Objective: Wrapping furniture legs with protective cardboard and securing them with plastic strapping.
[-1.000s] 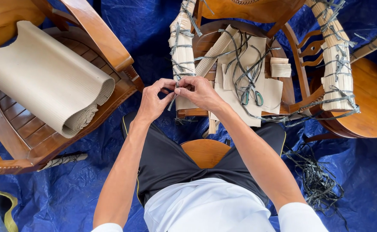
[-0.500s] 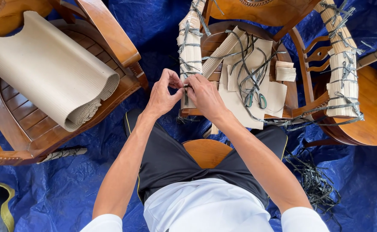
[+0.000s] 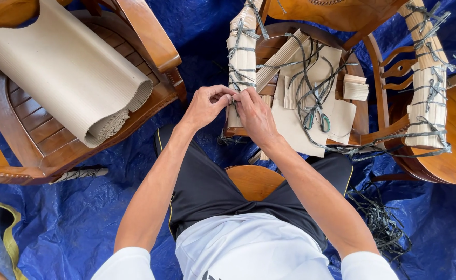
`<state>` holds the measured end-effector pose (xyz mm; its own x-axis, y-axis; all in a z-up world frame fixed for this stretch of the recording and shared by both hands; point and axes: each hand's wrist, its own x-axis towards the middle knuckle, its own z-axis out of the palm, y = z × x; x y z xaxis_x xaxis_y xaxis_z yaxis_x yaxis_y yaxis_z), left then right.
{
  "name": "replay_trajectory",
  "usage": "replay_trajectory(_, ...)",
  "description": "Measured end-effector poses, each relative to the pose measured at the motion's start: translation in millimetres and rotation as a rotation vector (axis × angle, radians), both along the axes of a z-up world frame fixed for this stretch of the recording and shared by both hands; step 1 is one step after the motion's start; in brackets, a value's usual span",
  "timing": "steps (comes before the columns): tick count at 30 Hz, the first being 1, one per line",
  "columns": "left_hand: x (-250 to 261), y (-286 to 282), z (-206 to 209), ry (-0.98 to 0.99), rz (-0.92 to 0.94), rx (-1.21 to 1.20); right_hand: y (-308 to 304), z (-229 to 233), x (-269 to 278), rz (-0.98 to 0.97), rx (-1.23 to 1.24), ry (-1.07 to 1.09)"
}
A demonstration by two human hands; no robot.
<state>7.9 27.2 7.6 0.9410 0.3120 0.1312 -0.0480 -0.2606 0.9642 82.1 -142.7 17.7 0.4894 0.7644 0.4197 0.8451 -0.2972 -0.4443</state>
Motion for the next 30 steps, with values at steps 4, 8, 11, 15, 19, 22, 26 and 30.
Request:
replay_trajectory(4,6.4,9.3,-1.3,0.145,-0.087,-0.057,-0.5,-1.0,-1.1,-0.003,0.029,0.013)
replay_trajectory(8,10.4,15.3,-4.0,0.135,-0.166,-0.038,-1.8,-0.4,-3.5,-0.001,0.103,0.030)
replay_trajectory(11,10.2,16.8,-2.7,0.188,-0.169,-0.016,-2.0,0.0,-5.8,-0.026,0.107,0.033)
replay_trajectory(15,9.9,13.1,-3.9,0.124,-0.198,-0.021,-5.3,-0.2,-6.6,-0.016,0.139,0.069)
replay_trajectory(19,8.0,3.5,-3.7,0.041,-0.093,0.033,-8.7,-3.9,-10.2,-0.005,0.214,0.146)
replay_trajectory(22,4.3,-1.5,-0.4,0.031,-0.039,0.061,-12.1,-5.0,-15.7,-0.046,0.201,0.232)
replay_trajectory(26,7.7,-5.5,-8.2,0.080,0.045,0.102,-20.0,-5.5,-19.6,-0.045,0.224,0.152)
replay_trajectory(30,5.5,-9.3,-15.0,0.044,0.089,0.088,-26.6,-7.4,-23.5,-0.037,0.199,0.126)
